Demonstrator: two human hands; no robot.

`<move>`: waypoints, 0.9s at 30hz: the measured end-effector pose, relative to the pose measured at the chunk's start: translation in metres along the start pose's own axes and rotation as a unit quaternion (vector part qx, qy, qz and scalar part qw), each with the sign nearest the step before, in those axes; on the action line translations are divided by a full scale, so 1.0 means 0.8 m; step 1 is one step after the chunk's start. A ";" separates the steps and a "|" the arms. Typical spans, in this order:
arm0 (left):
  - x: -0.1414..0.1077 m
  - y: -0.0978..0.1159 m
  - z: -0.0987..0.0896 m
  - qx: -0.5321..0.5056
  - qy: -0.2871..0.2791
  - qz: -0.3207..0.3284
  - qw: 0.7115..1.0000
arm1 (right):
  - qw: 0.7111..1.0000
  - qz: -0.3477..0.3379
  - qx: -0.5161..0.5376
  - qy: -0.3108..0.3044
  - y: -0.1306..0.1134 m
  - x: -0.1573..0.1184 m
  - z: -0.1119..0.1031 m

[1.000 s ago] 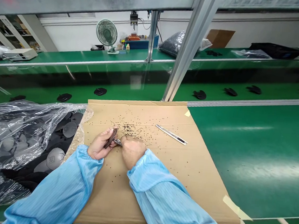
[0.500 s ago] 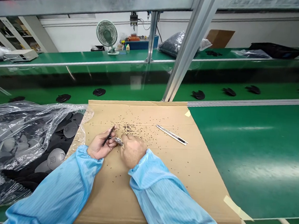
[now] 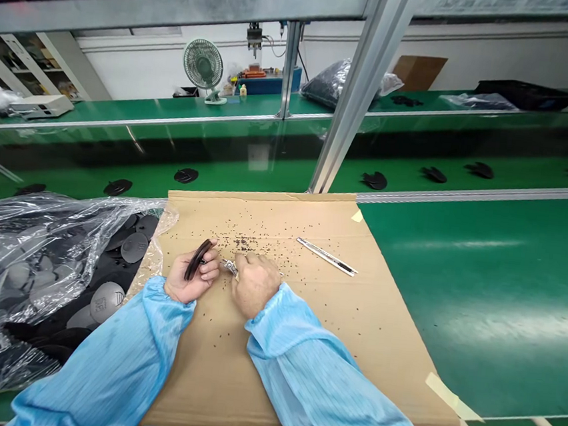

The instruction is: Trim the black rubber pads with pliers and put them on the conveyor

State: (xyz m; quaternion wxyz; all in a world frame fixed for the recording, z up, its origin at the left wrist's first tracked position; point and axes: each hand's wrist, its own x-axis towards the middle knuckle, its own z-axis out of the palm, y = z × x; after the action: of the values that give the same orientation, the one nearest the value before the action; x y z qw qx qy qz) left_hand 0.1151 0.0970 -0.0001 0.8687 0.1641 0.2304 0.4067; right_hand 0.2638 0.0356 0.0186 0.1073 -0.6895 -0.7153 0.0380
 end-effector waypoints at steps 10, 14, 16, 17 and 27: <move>0.001 -0.006 0.000 0.114 0.008 0.007 0.993 | 0.999 0.033 -0.013 -0.002 0.005 0.002 -0.004; -0.002 -0.006 0.007 0.154 0.033 0.004 0.988 | 0.999 0.047 -0.021 0.001 0.010 0.005 -0.004; -0.004 -0.007 0.011 0.167 0.039 0.005 0.985 | 0.998 0.058 -0.028 0.005 0.013 0.006 -0.004; -0.004 -0.007 0.013 0.172 0.041 0.006 0.984 | 0.997 0.064 -0.032 0.007 0.015 0.007 -0.004; -0.006 -0.004 0.021 0.153 0.068 0.000 0.986 | 0.996 0.073 -0.045 0.020 0.026 0.011 0.001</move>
State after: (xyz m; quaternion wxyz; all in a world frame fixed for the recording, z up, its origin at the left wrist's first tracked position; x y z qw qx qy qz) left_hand 0.1230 0.0894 0.0139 0.8157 0.2669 0.3484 0.3768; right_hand 0.2837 0.0451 0.0143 0.0872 -0.7446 -0.6618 -0.0005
